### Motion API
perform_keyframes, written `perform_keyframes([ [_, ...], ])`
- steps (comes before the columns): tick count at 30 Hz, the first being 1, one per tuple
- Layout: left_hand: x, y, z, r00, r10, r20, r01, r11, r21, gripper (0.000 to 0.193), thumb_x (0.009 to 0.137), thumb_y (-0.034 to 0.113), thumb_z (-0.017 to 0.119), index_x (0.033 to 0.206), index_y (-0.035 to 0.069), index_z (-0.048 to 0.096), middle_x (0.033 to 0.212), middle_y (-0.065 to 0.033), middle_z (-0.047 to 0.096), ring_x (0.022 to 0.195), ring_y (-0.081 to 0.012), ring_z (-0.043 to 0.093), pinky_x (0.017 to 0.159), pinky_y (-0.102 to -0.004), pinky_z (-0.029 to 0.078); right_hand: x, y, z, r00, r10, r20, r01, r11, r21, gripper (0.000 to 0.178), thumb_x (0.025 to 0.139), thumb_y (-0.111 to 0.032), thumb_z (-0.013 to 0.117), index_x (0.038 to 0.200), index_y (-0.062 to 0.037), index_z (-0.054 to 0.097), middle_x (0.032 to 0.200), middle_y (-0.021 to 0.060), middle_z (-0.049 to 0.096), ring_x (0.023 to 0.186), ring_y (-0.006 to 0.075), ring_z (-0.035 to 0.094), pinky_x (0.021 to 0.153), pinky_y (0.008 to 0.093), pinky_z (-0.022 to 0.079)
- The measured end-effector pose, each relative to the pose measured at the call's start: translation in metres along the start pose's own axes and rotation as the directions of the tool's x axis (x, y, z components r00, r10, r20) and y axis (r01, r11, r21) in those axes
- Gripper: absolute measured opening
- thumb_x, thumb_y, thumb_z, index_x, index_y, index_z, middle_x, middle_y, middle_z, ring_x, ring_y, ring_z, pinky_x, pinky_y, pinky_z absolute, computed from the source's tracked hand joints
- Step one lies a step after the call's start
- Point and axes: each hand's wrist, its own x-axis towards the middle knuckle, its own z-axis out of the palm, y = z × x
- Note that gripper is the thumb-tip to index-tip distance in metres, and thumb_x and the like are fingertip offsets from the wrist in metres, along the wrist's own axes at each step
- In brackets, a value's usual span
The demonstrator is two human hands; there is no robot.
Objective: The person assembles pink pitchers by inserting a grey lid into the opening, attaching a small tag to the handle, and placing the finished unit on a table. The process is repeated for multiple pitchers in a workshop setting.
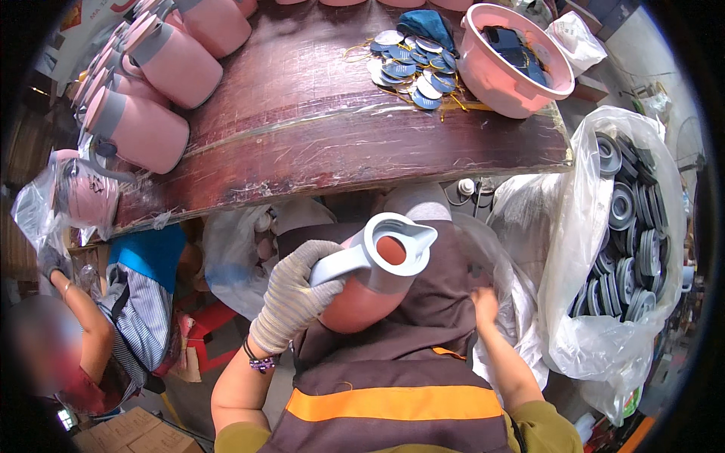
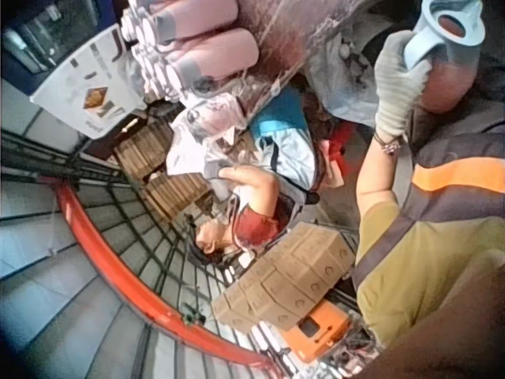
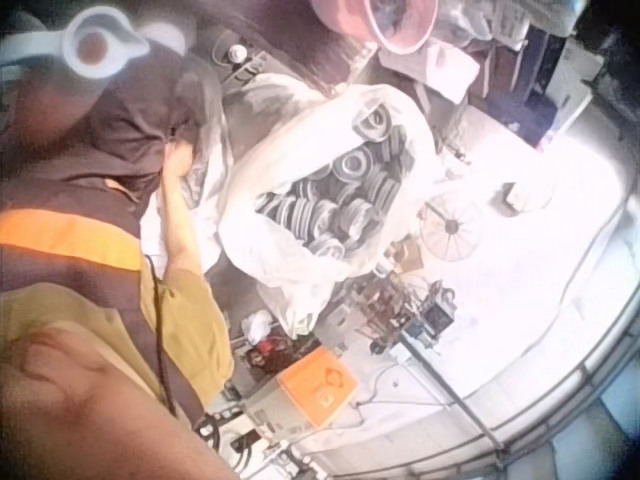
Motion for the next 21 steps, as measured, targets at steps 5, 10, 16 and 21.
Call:
perform_keyframes([
  [5, -0.002, 0.018, 0.012, 0.983, -0.060, 0.172, 0.069, 0.997, -0.043, 0.030, 0.075, 0.017, 0.078, 0.099, 0.002, 0.066, 0.085, -0.0026, 0.065, 0.078, -0.0097, 0.058, 0.072, -0.0275, 0.048, 0.009, -0.109, -0.205, 0.842, -0.118, -0.526, 0.429, 0.737, 0.523, 0.011, 0.088, -0.005, 0.060, 0.097, -0.0026, 0.065, 0.094, 0.0109, 0.062, 0.087, 0.0256, 0.059, 0.077, 0.0336, 0.047],
  [10, -0.006, 0.034, 0.028, 0.969, -0.030, 0.247, 0.030, 1.000, 0.004, 0.041, 0.081, 0.031, 0.073, 0.108, 0.001, 0.064, 0.090, -0.0168, 0.066, 0.083, -0.0267, 0.065, 0.076, -0.0343, 0.050, -0.014, -0.212, -0.268, 0.494, -0.419, -0.762, 0.819, 0.518, 0.246, 0.026, 0.075, 0.003, 0.069, 0.100, -0.0038, 0.067, 0.093, 0.0112, 0.061, 0.088, 0.0272, 0.060, 0.078, 0.0361, 0.048],
  [16, -0.018, 0.022, 0.022, 0.980, 0.046, 0.195, -0.048, 0.999, 0.003, 0.041, 0.080, 0.033, 0.074, 0.105, 0.002, 0.065, 0.090, -0.0178, 0.065, 0.079, -0.0339, 0.065, 0.072, -0.0384, 0.050, -0.021, -0.232, -0.270, 0.405, -0.691, -0.598, 0.914, 0.293, 0.281, 0.035, 0.066, -0.007, 0.075, 0.101, -0.0062, 0.067, 0.103, 0.0118, 0.058, 0.102, 0.0306, 0.058, 0.087, 0.0389, 0.047],
  [21, -0.019, 0.012, 0.017, 0.912, 0.201, 0.357, -0.201, 0.979, -0.037, 0.041, 0.077, 0.032, 0.075, 0.103, 0.002, 0.066, 0.090, -0.0178, 0.065, 0.081, -0.0338, 0.064, 0.073, -0.0375, 0.050, 0.001, -0.250, -0.292, 0.267, -0.935, -0.235, 0.880, 0.136, 0.456, 0.073, 0.067, -0.043, 0.082, 0.127, -0.0110, 0.054, 0.142, 0.0263, 0.041, 0.127, 0.0447, 0.044, 0.102, 0.0506, 0.039],
])
